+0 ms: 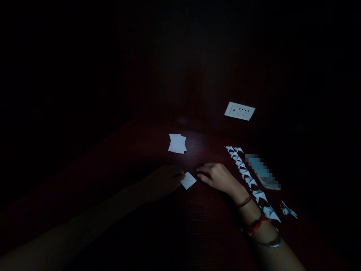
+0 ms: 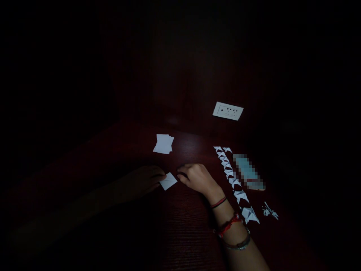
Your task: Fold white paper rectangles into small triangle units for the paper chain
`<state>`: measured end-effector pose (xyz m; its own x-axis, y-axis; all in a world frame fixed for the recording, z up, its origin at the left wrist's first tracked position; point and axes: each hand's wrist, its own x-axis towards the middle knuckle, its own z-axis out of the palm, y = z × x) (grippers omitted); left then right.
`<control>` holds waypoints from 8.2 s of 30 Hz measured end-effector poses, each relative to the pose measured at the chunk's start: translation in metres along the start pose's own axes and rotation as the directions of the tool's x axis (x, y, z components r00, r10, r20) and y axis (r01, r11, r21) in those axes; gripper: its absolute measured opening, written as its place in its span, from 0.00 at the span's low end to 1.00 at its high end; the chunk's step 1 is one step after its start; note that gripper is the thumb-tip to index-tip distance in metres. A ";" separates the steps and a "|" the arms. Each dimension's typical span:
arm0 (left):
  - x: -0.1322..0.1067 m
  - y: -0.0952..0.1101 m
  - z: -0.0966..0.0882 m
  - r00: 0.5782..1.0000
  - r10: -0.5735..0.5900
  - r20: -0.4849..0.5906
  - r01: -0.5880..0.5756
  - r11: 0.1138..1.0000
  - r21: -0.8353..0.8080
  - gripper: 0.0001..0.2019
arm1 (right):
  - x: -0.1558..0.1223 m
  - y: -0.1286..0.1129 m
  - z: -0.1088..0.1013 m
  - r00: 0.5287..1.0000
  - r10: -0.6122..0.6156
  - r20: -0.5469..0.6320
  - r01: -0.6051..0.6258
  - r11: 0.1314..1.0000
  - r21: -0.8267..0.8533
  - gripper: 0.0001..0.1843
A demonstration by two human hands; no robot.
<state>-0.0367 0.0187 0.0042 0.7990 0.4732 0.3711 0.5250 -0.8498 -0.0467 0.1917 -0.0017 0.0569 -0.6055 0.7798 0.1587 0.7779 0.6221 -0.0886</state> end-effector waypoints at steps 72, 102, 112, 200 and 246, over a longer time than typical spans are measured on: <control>0.002 -0.013 -0.017 0.988 -0.009 0.156 -0.001 0.998 0.059 0.18 | 0.005 -0.013 0.011 0.997 -0.036 0.064 0.037 0.999 -0.024 0.14; -0.004 -0.002 -0.012 0.984 -0.177 -0.007 0.177 0.983 0.040 0.16 | 0.009 -0.023 0.014 0.995 0.087 0.037 -0.079 0.980 -0.182 0.21; -0.008 -0.004 -0.005 0.994 -0.105 -0.024 0.102 0.989 -0.105 0.14 | 0.009 -0.029 0.013 0.998 0.061 0.000 -0.060 0.982 -0.180 0.19; -0.010 -0.028 -0.043 0.945 0.179 0.272 -0.018 0.864 -0.503 0.17 | -0.001 -0.015 0.013 0.941 -0.338 0.008 0.323 0.906 0.275 0.18; 0.000 0.003 0.003 0.912 -0.411 0.014 0.386 0.843 -0.375 0.12 | 0.015 -0.024 0.040 0.979 0.133 -0.153 -0.055 0.901 0.431 0.10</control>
<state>-0.0343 0.0171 0.0018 0.5166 0.7837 0.3448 0.6406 -0.6210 0.4517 0.1570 -0.0024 0.0217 -0.4639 0.8356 0.2944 0.6618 0.5477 -0.5119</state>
